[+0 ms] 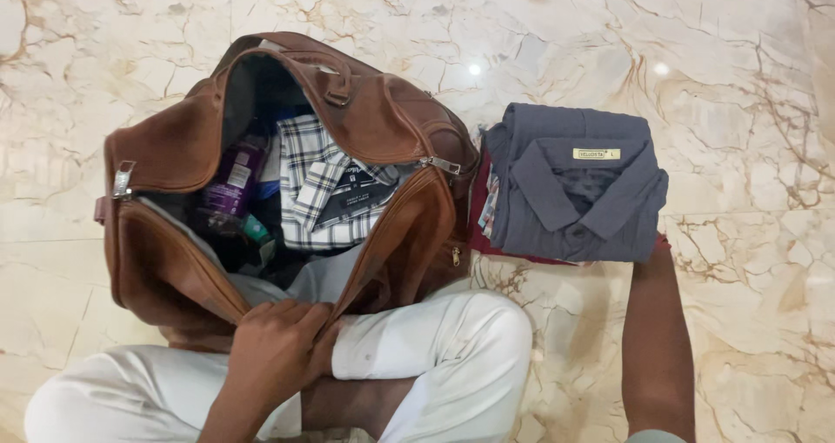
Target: The person packs clothes into a brown leather bag by placing several folded shirts and a small dark pouch inside one by one, then zips the main compartment and side pocket closed.
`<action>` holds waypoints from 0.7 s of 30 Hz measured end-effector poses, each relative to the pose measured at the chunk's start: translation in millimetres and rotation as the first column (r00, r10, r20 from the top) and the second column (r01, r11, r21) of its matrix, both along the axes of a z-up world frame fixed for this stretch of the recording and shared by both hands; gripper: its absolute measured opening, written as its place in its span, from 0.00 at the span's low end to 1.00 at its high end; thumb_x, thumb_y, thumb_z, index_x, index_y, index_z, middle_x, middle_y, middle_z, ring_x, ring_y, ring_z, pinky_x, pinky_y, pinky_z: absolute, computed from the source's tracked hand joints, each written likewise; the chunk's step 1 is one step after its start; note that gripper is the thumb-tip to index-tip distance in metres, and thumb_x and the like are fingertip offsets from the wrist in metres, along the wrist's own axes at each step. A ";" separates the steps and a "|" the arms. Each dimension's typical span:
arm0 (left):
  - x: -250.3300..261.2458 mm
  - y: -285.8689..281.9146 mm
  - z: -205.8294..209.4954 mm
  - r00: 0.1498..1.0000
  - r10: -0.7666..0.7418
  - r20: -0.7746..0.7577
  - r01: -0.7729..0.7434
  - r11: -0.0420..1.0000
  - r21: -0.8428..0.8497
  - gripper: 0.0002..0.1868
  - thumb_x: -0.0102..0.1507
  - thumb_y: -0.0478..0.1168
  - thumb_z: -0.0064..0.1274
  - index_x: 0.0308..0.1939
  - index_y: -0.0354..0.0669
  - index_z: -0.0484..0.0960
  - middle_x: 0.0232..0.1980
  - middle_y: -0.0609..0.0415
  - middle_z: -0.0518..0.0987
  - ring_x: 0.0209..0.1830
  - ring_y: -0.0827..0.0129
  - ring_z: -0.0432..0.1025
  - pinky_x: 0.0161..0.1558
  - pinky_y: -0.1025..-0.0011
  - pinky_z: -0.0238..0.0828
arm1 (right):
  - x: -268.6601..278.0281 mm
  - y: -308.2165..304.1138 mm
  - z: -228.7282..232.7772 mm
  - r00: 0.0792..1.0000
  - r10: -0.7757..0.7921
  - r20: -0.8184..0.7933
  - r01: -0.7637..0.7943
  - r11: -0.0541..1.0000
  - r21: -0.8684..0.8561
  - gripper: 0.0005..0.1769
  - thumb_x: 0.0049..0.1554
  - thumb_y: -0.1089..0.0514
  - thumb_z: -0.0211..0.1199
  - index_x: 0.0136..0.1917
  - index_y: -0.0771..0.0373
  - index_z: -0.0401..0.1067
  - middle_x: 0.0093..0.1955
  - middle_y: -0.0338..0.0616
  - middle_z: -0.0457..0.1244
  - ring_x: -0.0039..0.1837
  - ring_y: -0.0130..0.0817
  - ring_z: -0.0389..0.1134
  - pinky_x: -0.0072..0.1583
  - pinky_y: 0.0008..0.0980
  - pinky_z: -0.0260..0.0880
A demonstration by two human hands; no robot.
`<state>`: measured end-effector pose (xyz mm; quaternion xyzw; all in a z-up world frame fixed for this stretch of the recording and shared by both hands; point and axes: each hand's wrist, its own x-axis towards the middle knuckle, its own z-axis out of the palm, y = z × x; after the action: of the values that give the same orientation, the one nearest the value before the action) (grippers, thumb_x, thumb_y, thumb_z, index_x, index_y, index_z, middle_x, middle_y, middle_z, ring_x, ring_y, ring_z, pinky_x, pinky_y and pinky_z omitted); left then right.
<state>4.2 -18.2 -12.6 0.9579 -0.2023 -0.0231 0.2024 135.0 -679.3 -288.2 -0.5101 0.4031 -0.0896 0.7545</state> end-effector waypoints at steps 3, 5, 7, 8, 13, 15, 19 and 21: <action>-2.7 5.8 -2.9 0.997 -0.044 0.067 0.046 0.998 -0.038 0.11 0.56 0.46 0.61 0.36 0.44 0.84 0.26 0.53 0.81 0.28 0.58 0.75 0.32 0.59 0.68 | -17.9 28.2 22.6 0.998 -0.056 0.023 0.059 0.992 -0.114 0.54 0.48 0.40 0.67 0.80 0.62 0.50 0.81 0.55 0.47 0.82 0.54 0.47 0.77 0.64 0.47; -4.1 11.9 -2.3 0.989 -0.091 0.116 0.098 0.994 -0.058 0.12 0.54 0.44 0.60 0.39 0.44 0.83 0.28 0.54 0.81 0.30 0.58 0.75 0.34 0.60 0.68 | -33.9 52.7 55.5 0.994 -0.081 0.073 0.099 0.956 -0.275 0.54 0.48 0.41 0.68 0.80 0.62 0.50 0.81 0.55 0.47 0.82 0.54 0.46 0.77 0.64 0.48; -3.6 18.0 -0.1 0.980 -0.151 0.132 0.158 0.987 -0.040 0.12 0.55 0.43 0.60 0.41 0.44 0.83 0.29 0.55 0.81 0.32 0.59 0.75 0.36 0.60 0.68 | -65.0 83.2 106.3 0.983 -0.070 0.169 0.151 0.830 -0.537 0.55 0.47 0.42 0.69 0.80 0.63 0.50 0.81 0.56 0.47 0.82 0.55 0.46 0.77 0.64 0.48; -2.0 20.7 0.4 0.974 -0.187 0.126 0.190 0.982 -0.018 0.12 0.55 0.43 0.60 0.41 0.45 0.84 0.29 0.55 0.81 0.32 0.59 0.75 0.37 0.60 0.68 | -83.3 102.7 135.9 0.977 -0.028 0.213 0.165 0.735 -0.658 0.55 0.47 0.42 0.70 0.80 0.63 0.51 0.81 0.56 0.47 0.83 0.55 0.46 0.77 0.64 0.48; -3.9 39.6 2.0 0.944 -0.274 0.185 0.267 0.962 0.066 0.11 0.59 0.44 0.60 0.44 0.47 0.83 0.32 0.55 0.82 0.37 0.60 0.76 0.46 0.59 0.67 | -124.1 198.9 280.7 0.745 0.662 -0.079 -0.019 -0.097 -0.995 0.56 0.46 0.44 0.72 0.79 0.65 0.51 0.82 0.57 0.47 0.83 0.56 0.46 0.78 0.63 0.48; 1.8 54.1 5.9 0.941 -0.292 0.171 0.280 0.956 0.094 0.12 0.59 0.48 0.61 0.41 0.48 0.83 0.34 0.54 0.82 0.41 0.59 0.76 0.55 0.58 0.67 | -113.5 231.3 292.2 0.694 0.567 -0.444 -0.134 -0.504 -0.853 0.64 0.36 0.36 0.76 0.78 0.62 0.53 0.82 0.56 0.47 0.82 0.56 0.45 0.75 0.66 0.49; 30.9 98.7 21.2 0.904 -0.239 0.355 0.152 0.955 0.255 0.25 0.45 0.55 0.65 0.41 0.46 0.85 0.38 0.52 0.83 0.50 0.58 0.75 0.71 0.47 0.47 | -89.0 244.7 260.9 0.734 0.222 -0.642 -0.295 -0.747 -0.596 0.63 0.36 0.33 0.78 0.79 0.54 0.60 0.82 0.46 0.54 0.83 0.47 0.53 0.73 0.59 0.56; 41.1 119.2 30.6 0.893 -0.250 0.375 0.142 0.946 0.291 0.21 0.46 0.52 0.65 0.37 0.46 0.85 0.37 0.53 0.83 0.50 0.59 0.75 0.72 0.47 0.45 | -79.3 221.6 248.8 0.746 0.300 -0.595 -0.232 -0.720 -0.654 0.58 0.41 0.35 0.76 0.79 0.54 0.61 0.80 0.44 0.57 0.82 0.44 0.57 0.73 0.51 0.62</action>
<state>45.3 101.0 18.0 0.9340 -0.3316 0.1305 0.0270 55.7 -457.7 -39.4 -0.9784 -0.1225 -0.1204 -0.1151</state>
